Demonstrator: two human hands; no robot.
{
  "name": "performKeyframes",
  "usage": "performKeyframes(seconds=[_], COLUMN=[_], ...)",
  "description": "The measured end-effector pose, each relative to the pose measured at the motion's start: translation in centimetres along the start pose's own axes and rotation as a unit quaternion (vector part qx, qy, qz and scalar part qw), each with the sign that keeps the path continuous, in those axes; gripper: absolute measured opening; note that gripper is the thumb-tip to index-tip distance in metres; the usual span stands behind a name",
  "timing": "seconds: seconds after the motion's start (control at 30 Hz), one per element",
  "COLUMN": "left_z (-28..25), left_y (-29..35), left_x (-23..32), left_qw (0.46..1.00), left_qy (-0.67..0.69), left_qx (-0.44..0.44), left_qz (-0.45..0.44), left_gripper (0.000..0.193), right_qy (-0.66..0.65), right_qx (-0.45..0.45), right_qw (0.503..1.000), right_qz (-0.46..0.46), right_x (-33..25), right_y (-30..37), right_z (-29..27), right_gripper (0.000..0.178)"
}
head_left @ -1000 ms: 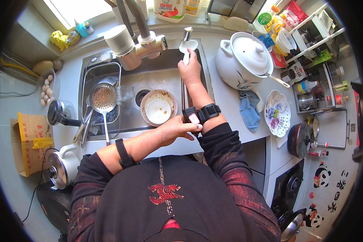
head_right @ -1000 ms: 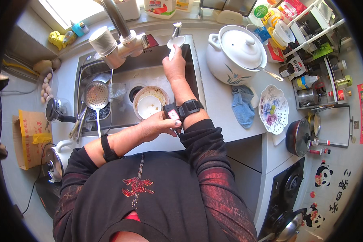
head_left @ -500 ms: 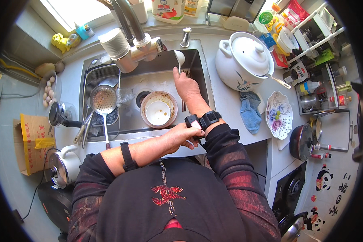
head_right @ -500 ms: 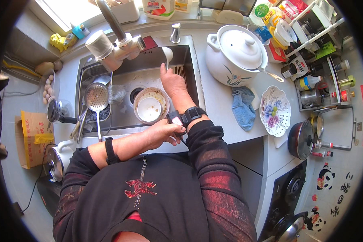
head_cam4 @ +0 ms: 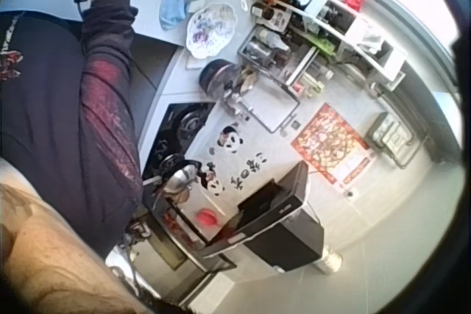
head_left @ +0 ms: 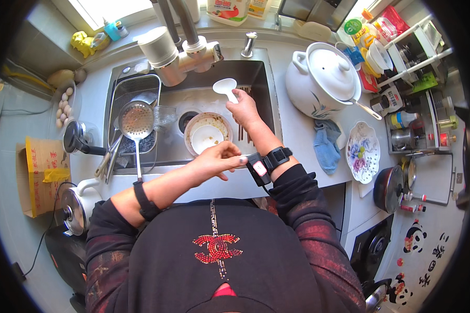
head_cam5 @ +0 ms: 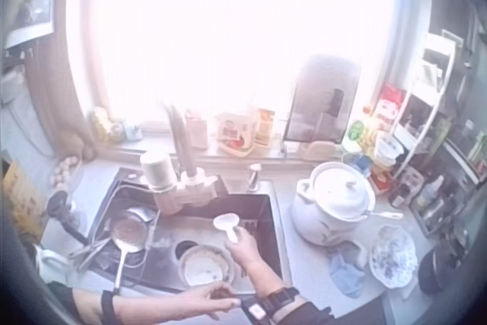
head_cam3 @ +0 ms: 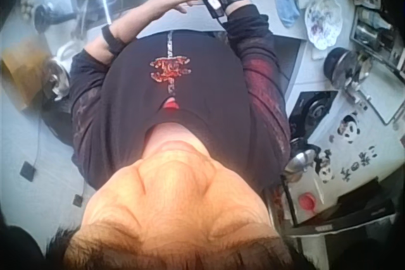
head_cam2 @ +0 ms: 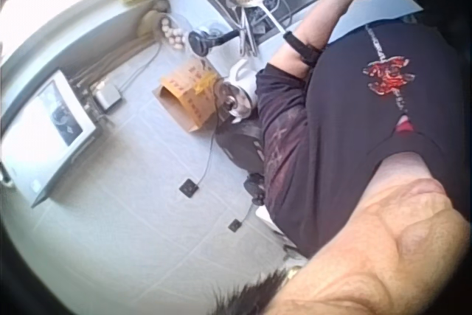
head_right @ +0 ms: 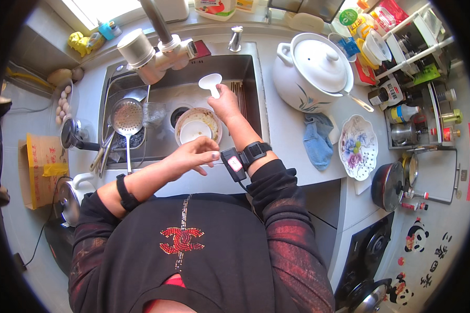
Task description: The person retrieves a plastic bag from a cabinet, places it in a pink bucket, then washes a bowl, spoon, and chopsticks in the kitchen sink using a brush and running water.
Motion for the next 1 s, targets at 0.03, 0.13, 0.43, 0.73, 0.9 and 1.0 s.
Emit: performKeyframes(seconds=[0.03,0.13,0.43,0.73,0.9,1.0], left_z=[0.3,1.2,2.3,1.6,-11.2,-21.2], left_y=[-0.3,-0.9,-0.9,-1.4,-3.3,-2.6], left_x=[0.3,0.5,0.0,0.0,0.3,4.1], left_qw=[1.0,1.0,0.998,0.997,0.987,0.905], left_qy=[-0.007,0.008,0.054,0.034,0.038,-0.167], left_qx=[0.01,0.009,-0.02,-0.068,0.135,0.345], left_qz=[0.007,0.003,-0.013,0.01,0.079,0.185], left_gripper=[0.058,0.057,0.045,0.044,0.033,0.03], right_qy=[0.021,-0.013,-0.316,-0.48,-0.59,-0.6], right_qx=[0.015,0.028,-0.011,-0.098,-0.156,-0.185], right_qw=[0.999,0.999,0.943,0.86,0.767,0.746], right_qz=[-0.02,-0.013,0.102,0.144,0.201,0.224], right_x=[-0.3,-0.5,-2.6,-1.6,-1.4,-1.7], right_y=[-0.3,-0.4,3.0,3.7,5.0,5.5], right_z=[0.1,0.8,2.1,3.6,4.0,4.5], right_gripper=[0.056,0.057,0.051,0.035,0.026,0.017])
Point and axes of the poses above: each hand's wrist, its own y-axis away from the middle knuckle, its own z-axis out of the palm, x = y × z, the point moved 10 cm from there along -y, towards the middle knuckle, and after that the axes turned 1 degree about y, right-handed, at the moved point
